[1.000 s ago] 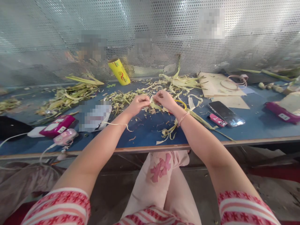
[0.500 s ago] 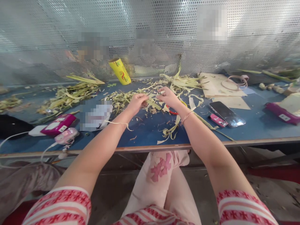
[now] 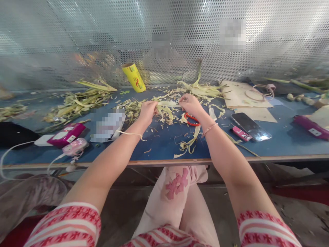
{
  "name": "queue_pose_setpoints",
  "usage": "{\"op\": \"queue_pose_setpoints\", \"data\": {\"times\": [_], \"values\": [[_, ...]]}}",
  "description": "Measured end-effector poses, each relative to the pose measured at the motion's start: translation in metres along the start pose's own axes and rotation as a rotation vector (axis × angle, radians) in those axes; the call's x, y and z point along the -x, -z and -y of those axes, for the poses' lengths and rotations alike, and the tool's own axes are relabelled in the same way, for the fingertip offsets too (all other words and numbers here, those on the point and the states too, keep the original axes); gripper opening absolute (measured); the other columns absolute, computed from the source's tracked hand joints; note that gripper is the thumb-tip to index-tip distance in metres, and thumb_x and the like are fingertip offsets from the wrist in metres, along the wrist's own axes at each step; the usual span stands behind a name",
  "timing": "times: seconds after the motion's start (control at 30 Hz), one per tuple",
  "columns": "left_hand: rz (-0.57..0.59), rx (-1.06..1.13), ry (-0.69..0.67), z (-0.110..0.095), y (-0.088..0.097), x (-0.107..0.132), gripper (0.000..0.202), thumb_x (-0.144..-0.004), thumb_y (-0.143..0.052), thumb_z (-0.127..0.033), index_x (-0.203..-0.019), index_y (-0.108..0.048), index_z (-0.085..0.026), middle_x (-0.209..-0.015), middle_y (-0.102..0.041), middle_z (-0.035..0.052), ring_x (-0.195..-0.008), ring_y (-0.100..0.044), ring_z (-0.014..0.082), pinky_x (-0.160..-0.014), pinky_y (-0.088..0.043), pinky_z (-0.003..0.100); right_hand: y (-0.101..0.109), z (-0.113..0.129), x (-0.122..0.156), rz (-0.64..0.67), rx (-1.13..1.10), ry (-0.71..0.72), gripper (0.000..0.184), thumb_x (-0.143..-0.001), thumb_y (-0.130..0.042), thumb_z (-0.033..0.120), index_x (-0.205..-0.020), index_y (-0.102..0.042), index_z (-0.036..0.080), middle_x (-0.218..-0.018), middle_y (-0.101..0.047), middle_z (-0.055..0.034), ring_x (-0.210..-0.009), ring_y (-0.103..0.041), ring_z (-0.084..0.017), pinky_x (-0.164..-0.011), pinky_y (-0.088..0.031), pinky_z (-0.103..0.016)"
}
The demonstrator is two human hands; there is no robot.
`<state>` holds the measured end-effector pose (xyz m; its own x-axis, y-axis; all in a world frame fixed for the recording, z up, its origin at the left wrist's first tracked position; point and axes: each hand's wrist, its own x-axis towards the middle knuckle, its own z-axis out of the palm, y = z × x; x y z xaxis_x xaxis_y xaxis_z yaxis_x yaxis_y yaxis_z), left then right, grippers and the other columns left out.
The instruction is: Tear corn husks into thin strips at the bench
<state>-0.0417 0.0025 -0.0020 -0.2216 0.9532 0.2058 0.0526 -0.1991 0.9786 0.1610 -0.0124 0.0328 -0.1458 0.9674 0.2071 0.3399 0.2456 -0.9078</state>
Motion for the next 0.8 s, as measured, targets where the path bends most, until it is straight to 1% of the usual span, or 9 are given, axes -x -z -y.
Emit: {"op": "queue_pose_setpoints", "data": {"times": [0.07,0.13,0.27,0.37,0.47,0.53,0.63,0.73,0.8], "values": [[-0.023,0.002,-0.003,-0.001,0.001,0.001,0.028,-0.071,-0.055,-0.023,-0.049,-0.038,-0.021,-0.041,-0.031,-0.0075,-0.039,-0.037,0.0063,-0.046,-0.033,0.022,0.0,0.002,0.002,0.047,-0.02,0.032,0.014,-0.074,-0.063,0.008,-0.076,-0.055,0.019,-0.051,-0.051,0.0034,-0.049,-0.047,-0.01,-0.047,-0.033,-0.024],[-0.016,-0.049,-0.013,-0.004,0.002,0.004,0.027,-0.072,-0.055,-0.023,-0.049,-0.04,-0.02,-0.041,-0.033,-0.0069,-0.04,-0.038,0.0068,-0.047,-0.032,0.023,0.0,0.004,0.004,0.117,-0.113,0.067,0.013,-0.074,-0.065,0.009,-0.075,-0.056,0.019,-0.052,-0.051,0.0033,-0.049,-0.047,-0.009,-0.047,-0.033,-0.023],[0.065,-0.297,-0.154,-0.009,0.003,0.01,0.031,-0.073,-0.055,-0.024,-0.047,-0.039,-0.02,-0.041,-0.03,-0.006,-0.043,-0.035,0.0076,-0.049,-0.025,0.025,0.002,0.01,0.01,0.247,-0.415,0.115,0.013,-0.074,-0.072,0.02,-0.079,-0.06,0.017,-0.056,-0.055,0.003,-0.051,-0.049,-0.007,-0.048,-0.038,-0.021],[0.301,-0.315,-0.237,-0.011,0.002,0.015,0.03,-0.074,-0.051,-0.027,-0.049,-0.037,-0.02,-0.044,-0.031,-0.0054,-0.044,-0.035,0.0085,-0.05,-0.025,0.025,0.006,0.014,0.014,0.308,-0.595,0.097,0.013,-0.074,-0.073,0.022,-0.082,-0.065,0.017,-0.067,-0.065,-0.0003,-0.058,-0.057,-0.007,-0.056,-0.047,-0.02],[0.563,-0.26,-0.296,-0.011,0.0,0.02,0.022,-0.07,-0.046,-0.025,-0.049,-0.04,-0.019,-0.047,-0.037,-0.0036,-0.048,-0.04,0.0098,-0.051,-0.03,0.025,0.007,0.018,0.017,0.354,-0.663,0.081,0.017,-0.077,-0.068,0.023,-0.092,-0.068,0.016,-0.087,-0.072,-0.0046,-0.073,-0.066,-0.011,-0.064,-0.054,-0.021],[0.659,-0.245,-0.353,-0.012,-0.001,0.024,0.021,-0.066,-0.048,-0.024,-0.048,-0.04,-0.019,-0.048,-0.039,-0.003,-0.049,-0.04,0.0095,-0.052,-0.031,0.025,0.006,0.02,0.019,0.377,-0.658,0.091,0.023,-0.079,-0.064,0.022,-0.101,-0.069,0.017,-0.098,-0.073,-0.0064,-0.083,-0.068,-0.014,-0.068,-0.056,-0.023],[0.676,-0.244,-0.377,-0.012,-0.003,0.029,0.031,-0.07,-0.055,-0.033,-0.046,-0.04,-0.019,-0.045,-0.039,-0.0032,-0.047,-0.037,0.0083,-0.051,-0.027,0.026,0.002,0.021,0.02,0.411,-0.641,0.077,0.028,-0.08,-0.061,0.018,-0.107,-0.067,0.016,-0.107,-0.074,-0.0084,-0.086,-0.069,-0.015,-0.068,-0.057,-0.023],[0.607,-0.253,-0.276,-0.009,-0.007,0.032,0.048,-0.079,-0.055,-0.051,-0.046,-0.041,-0.019,-0.041,-0.038,-0.0033,-0.043,-0.036,0.0077,-0.049,-0.026,0.026,-0.002,0.02,0.018,0.395,-0.643,0.019,0.028,-0.079,-0.06,0.013,-0.106,-0.067,0.014,-0.107,-0.073,-0.0099,-0.077,-0.067,-0.011,-0.061,-0.055,-0.021],[0.581,-0.261,-0.214,-0.008,-0.009,0.033,0.053,-0.08,-0.055,-0.058,-0.047,-0.041,-0.019,-0.04,-0.038,-0.0037,-0.042,-0.037,0.0076,-0.048,-0.028,0.025,-0.004,0.019,0.017,0.349,-0.63,-0.031,0.027,-0.079,-0.058,0.009,-0.103,-0.067,0.012,-0.103,-0.073,-0.01,-0.07,-0.063,-0.009,-0.058,-0.052,-0.02]]}}
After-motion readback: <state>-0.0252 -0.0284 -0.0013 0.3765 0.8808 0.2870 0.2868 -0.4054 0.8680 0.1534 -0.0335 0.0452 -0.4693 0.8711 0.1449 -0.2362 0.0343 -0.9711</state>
